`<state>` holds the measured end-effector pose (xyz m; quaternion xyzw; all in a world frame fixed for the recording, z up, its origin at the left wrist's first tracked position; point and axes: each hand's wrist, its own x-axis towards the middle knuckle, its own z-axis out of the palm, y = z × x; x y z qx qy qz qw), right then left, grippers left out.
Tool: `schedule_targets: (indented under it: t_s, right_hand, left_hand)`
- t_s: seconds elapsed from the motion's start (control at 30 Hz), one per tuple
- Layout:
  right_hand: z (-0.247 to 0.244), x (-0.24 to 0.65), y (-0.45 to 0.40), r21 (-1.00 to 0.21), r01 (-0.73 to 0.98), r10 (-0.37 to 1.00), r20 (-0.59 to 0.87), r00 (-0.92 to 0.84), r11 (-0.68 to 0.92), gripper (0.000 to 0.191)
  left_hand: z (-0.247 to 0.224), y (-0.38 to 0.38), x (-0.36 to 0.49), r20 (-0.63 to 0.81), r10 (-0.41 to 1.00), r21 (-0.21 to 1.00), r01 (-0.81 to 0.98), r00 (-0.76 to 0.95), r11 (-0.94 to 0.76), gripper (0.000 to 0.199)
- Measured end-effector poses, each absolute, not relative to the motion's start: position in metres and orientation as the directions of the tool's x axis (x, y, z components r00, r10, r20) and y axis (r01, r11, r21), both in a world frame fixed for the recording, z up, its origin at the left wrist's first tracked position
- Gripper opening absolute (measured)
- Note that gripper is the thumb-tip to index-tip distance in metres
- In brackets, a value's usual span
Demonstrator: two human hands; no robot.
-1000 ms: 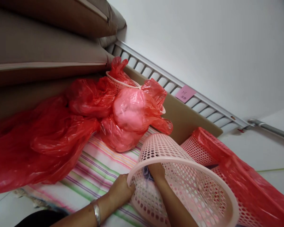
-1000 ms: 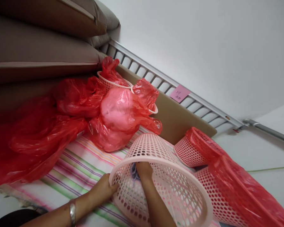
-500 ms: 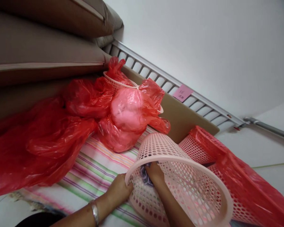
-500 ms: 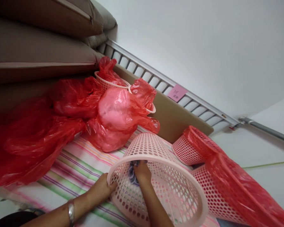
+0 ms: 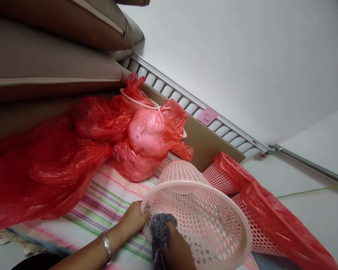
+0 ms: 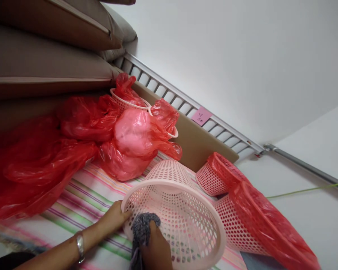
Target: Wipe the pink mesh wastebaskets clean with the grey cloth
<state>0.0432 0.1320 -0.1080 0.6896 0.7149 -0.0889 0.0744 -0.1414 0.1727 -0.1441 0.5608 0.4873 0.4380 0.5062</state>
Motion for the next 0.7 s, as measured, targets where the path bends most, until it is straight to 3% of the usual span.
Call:
schedule_targets:
  t_s: [0.1, 0.3, 0.7]
  right_hand:
    - [-0.106, 0.045, 0.153, -0.072, 0.997, 0.982, -0.186, -0.025, 0.012, 0.056]
    - [-0.107, 0.043, 0.213, 0.028, 0.996, 0.987, -0.134, 0.087, -0.084, 0.05]
    - [-0.119, 0.055, 0.297, -0.002, 0.984, 0.983, -0.049, 0.176, -0.176, 0.043]
  left_hand:
    - [-0.142, 0.172, -0.142, 0.009, 0.989, 0.996, 0.086, 0.149, -0.022, 0.031]
    - [-0.137, 0.172, -0.142, 0.007, 0.988, 0.998, 0.066, 0.157, -0.018, 0.032]
    - [-0.138, 0.171, -0.139, -0.015, 0.987, 0.998, 0.062, 0.159, 0.005, 0.03]
